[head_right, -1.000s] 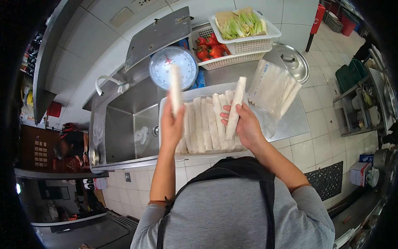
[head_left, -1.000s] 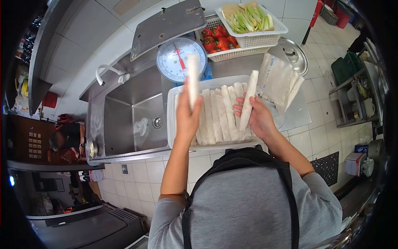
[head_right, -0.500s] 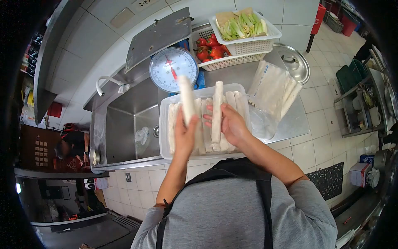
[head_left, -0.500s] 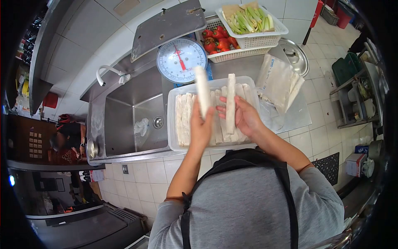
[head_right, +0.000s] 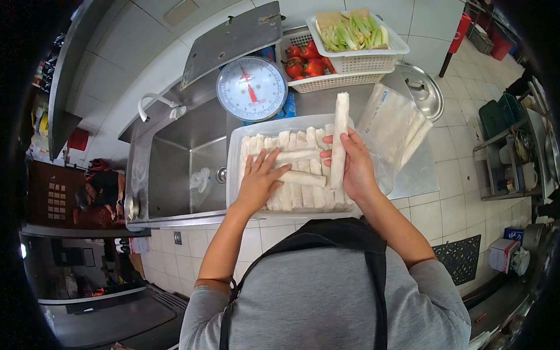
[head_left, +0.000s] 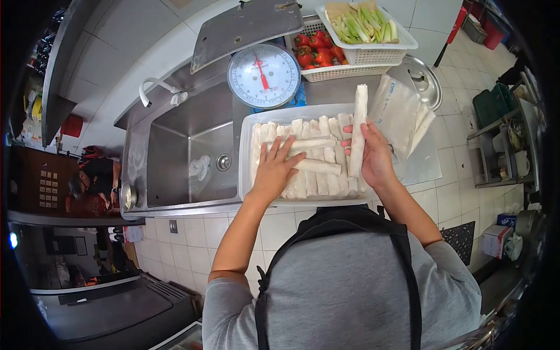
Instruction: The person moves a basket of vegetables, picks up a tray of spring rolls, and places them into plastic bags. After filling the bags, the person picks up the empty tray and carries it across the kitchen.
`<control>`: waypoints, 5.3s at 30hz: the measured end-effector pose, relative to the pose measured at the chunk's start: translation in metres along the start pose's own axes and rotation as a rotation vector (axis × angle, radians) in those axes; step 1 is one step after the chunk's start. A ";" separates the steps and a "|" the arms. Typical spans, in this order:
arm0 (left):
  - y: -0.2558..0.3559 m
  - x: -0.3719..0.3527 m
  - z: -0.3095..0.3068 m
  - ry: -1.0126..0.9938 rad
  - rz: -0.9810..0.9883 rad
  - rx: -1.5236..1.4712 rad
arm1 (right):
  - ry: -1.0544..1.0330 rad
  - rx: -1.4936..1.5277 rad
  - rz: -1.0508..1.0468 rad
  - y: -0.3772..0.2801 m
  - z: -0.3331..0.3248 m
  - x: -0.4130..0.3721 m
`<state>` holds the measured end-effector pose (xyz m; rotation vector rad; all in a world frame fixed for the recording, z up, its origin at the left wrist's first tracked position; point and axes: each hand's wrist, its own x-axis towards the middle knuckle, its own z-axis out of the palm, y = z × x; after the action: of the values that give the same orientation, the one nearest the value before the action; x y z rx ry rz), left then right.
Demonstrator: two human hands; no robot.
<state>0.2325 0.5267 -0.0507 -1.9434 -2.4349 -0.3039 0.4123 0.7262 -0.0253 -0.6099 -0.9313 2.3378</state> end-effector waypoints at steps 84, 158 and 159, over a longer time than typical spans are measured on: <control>0.187 0.188 0.110 -0.082 0.322 -0.279 | 0.087 -1.612 -0.599 -0.065 -0.080 -0.079; -0.046 -0.040 0.026 0.535 -0.674 -0.220 | -0.303 -2.016 -0.369 0.111 0.073 0.143; -0.046 -0.040 0.026 0.530 -0.682 -0.210 | -0.305 -2.018 -0.358 0.111 0.073 0.142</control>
<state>0.2004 0.4829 -0.0874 -0.8220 -2.6333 -0.9638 0.2284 0.7130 -0.0867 -0.5614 -2.9902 0.4333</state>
